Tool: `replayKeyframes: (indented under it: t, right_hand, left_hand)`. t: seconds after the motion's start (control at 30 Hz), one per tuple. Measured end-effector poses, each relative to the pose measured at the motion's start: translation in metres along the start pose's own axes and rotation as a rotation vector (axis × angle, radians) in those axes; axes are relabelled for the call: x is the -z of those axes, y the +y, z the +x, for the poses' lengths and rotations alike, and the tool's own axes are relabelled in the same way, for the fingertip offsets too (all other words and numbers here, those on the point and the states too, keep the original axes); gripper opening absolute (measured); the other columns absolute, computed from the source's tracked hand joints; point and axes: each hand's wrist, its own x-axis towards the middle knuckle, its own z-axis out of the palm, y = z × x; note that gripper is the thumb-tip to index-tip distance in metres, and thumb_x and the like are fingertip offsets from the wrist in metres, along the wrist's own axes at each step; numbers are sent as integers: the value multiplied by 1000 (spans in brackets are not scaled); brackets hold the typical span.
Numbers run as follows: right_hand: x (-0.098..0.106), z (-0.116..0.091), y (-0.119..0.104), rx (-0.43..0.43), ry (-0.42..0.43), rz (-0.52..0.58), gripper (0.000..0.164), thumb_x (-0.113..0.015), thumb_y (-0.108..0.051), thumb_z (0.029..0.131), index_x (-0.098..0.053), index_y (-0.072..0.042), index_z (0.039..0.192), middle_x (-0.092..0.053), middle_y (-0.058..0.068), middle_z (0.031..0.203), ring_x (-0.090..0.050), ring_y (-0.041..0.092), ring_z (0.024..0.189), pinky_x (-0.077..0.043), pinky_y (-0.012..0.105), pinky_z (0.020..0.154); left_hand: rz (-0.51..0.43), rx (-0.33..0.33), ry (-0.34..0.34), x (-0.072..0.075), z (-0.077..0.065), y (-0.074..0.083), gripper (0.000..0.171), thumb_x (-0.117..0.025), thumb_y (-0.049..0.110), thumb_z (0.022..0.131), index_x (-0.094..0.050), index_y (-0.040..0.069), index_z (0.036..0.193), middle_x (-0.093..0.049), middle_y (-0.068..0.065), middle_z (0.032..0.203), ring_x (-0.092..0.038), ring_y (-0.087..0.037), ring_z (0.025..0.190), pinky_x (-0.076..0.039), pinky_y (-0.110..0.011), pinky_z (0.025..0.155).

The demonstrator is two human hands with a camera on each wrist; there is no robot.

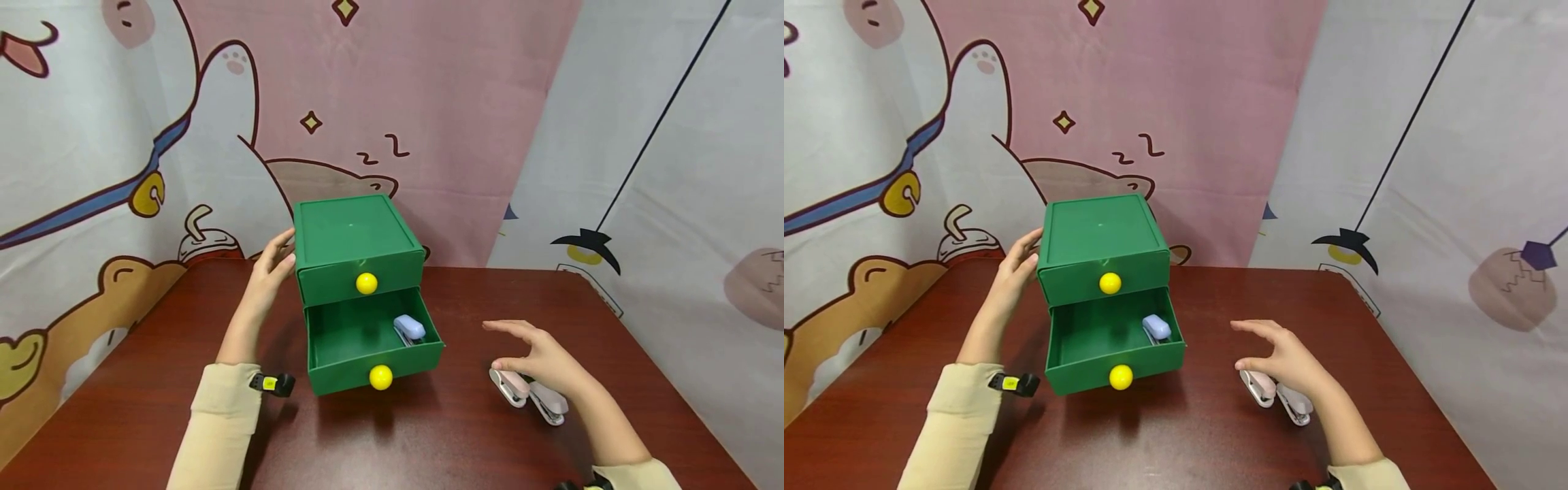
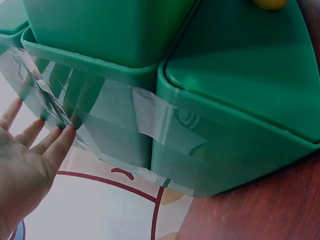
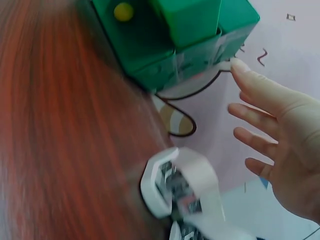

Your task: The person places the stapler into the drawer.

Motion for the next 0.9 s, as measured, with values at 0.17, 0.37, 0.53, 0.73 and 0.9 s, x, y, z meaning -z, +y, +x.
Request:
replayKeyframes:
  t: [0.17, 0.37, 0.53, 0.73, 0.9]
  right_hand:
    - [3, -9, 14, -13, -64, 13, 61, -79, -21, 80, -56, -14, 135, -50, 6, 134, -40, 13, 121, -33, 64, 93]
    - [6, -17, 28, -2, -94, -30, 64, -80, -27, 78, -56, -9, 135, -50, 5, 132, -40, 8, 118, -41, 49, 91]
    - [5, -21, 36, 6, -111, -46, 67, -82, -30, 74, -57, -12, 134, -50, 5, 132, -37, 10, 118, -29, 55, 93]
    - [5, -24, 40, 18, -148, -71, 67, -82, -33, 73, -58, -11, 132, -51, 8, 132, -38, 19, 119, -31, 55, 90]
    - [8, -25, 40, -37, -217, -38, 68, -82, -31, 75, -56, -10, 134, -45, 16, 134, -40, 29, 119, -44, 33, 85]
  left_hand:
    - [3, 1, -8, 0, 1, 0, 51, -44, 18, 101, -33, 11, 150, -33, -12, 150, -30, -28, 137, -27, -56, 103]
    - [2, 1, -16, 1, 0, 2, 51, -44, 20, 101, -32, 12, 150, -31, -11, 151, -30, -26, 138, -27, -55, 104]
    - [6, -3, -23, 1, -1, 1, 51, -43, 17, 101, -31, 11, 150, -29, -11, 152, -29, -28, 138, -26, -56, 104]
    - [4, 0, -18, 1, -1, 0, 51, -43, 16, 101, -31, 10, 150, -29, -12, 152, -28, -31, 138, -25, -57, 104]
    - [-1, -3, -14, 0, 0, 0, 51, -44, 19, 101, -32, 10, 150, -30, -15, 151, -28, -32, 138, -25, -57, 103]
